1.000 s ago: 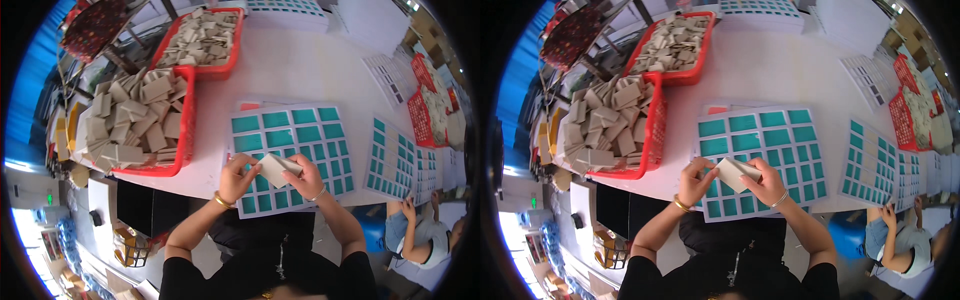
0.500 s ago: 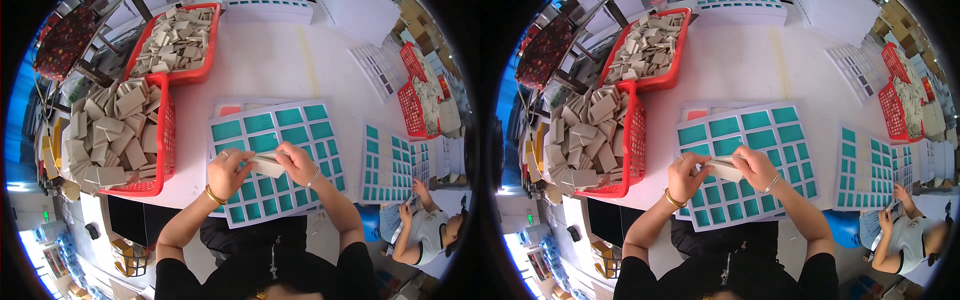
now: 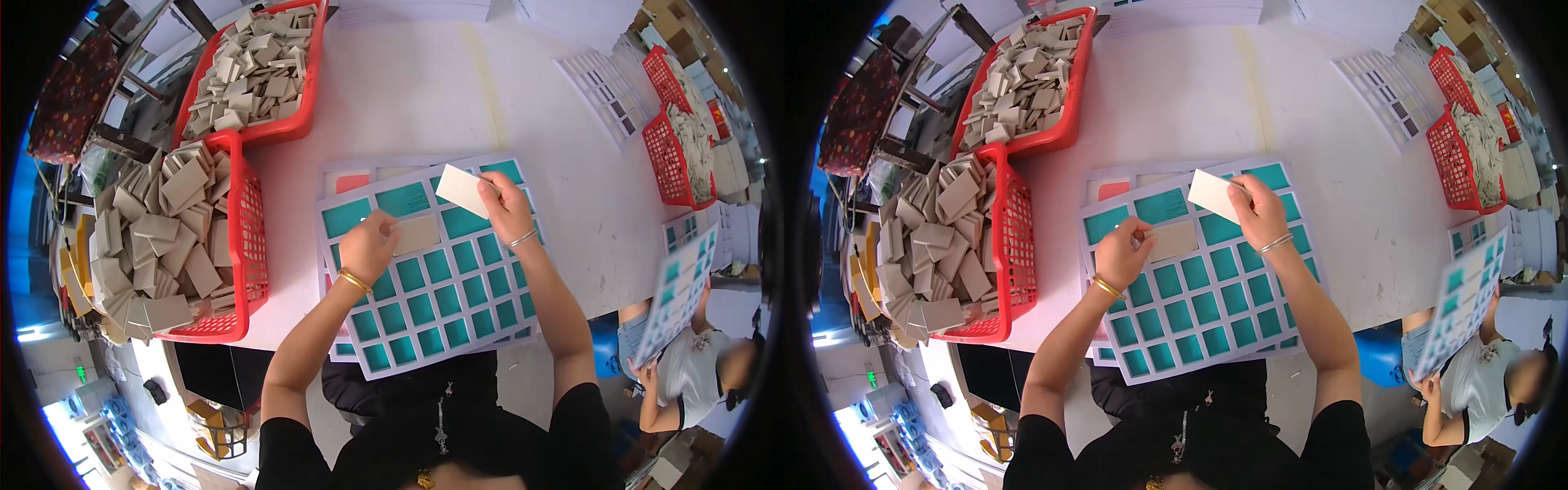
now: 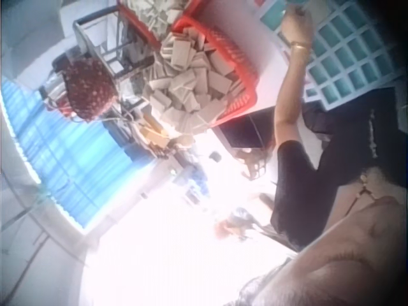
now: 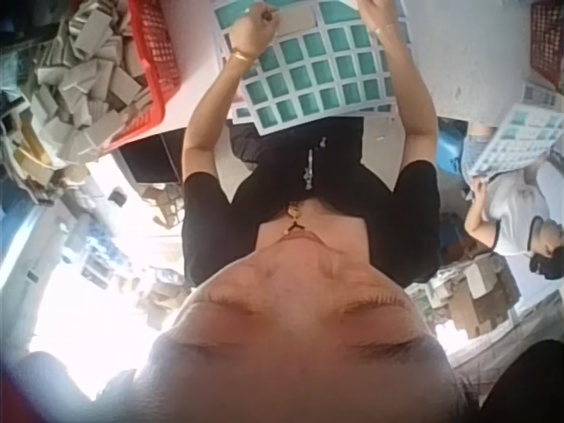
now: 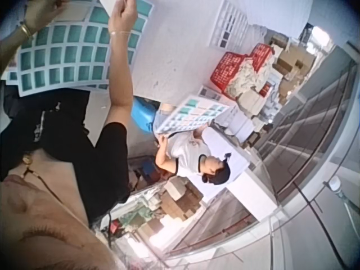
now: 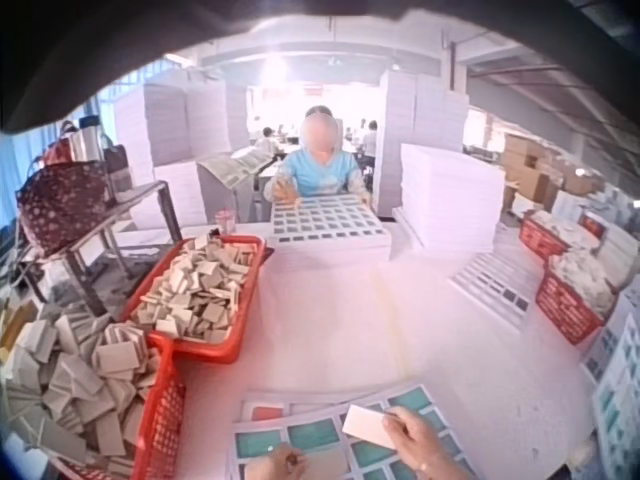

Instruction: The person places small rectangular tiles from red baskets into the slots of white grid trays with teal inserts. They handle the tiles one at a time, filling each slot and stacking completed trays on the table.

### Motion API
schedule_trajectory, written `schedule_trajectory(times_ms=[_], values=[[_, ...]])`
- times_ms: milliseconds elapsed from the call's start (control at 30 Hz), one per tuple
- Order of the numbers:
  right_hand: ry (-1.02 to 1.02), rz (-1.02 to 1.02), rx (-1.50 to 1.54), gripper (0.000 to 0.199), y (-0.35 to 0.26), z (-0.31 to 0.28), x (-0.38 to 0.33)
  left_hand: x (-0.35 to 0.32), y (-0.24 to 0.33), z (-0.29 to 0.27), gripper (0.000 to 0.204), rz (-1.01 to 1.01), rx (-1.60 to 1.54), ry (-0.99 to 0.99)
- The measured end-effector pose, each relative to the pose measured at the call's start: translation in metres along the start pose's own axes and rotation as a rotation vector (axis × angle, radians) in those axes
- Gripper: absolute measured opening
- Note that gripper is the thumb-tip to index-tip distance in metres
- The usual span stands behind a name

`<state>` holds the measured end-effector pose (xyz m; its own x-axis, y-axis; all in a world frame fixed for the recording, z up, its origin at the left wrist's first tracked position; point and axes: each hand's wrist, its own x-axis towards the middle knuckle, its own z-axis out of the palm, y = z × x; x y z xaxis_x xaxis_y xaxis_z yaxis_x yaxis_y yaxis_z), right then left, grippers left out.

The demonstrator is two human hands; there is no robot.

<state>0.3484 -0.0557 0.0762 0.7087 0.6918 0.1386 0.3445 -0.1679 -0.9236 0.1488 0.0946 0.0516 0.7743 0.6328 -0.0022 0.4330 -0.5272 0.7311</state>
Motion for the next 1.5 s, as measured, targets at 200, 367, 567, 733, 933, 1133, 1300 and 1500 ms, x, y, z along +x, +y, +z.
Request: schedule_trajectory(times_ms=[200,367,567,733,933,1133,1300,1500], values=[[-0.1,0.0,0.052,0.021,0.021,0.015,0.019,-0.004,0.013,-0.003,0.021,0.193,0.348,0.097],[-0.262,-0.015,-0.12,0.02,0.012,0.041,0.038,-0.017,0.005,0.007,0.023,0.181,0.473,-0.062],[-0.499,0.037,-0.331,0.016,0.012,0.061,0.059,-0.026,0.011,0.001,0.015,0.259,0.415,-0.005],[-0.465,-0.136,-0.407,0.016,0.023,0.074,0.057,-0.027,-0.004,0.013,0.012,0.302,0.42,0.072],[-0.395,-0.412,-0.434,0.02,0.029,0.081,0.04,-0.019,-0.001,0.015,0.014,0.352,0.476,0.062],[0.078,-0.458,-0.644,0.027,0.04,0.031,0.052,-0.019,0.015,0.017,0.021,0.491,0.502,-0.11],[0.081,0.041,-0.821,0.037,0.1,-0.043,0.058,-0.013,0.014,0.024,0.022,0.382,0.551,-0.273],[-0.042,-0.073,-0.661,0.043,0.115,-0.079,0.037,-0.025,0.008,0.015,0.025,0.273,0.529,-0.204]])
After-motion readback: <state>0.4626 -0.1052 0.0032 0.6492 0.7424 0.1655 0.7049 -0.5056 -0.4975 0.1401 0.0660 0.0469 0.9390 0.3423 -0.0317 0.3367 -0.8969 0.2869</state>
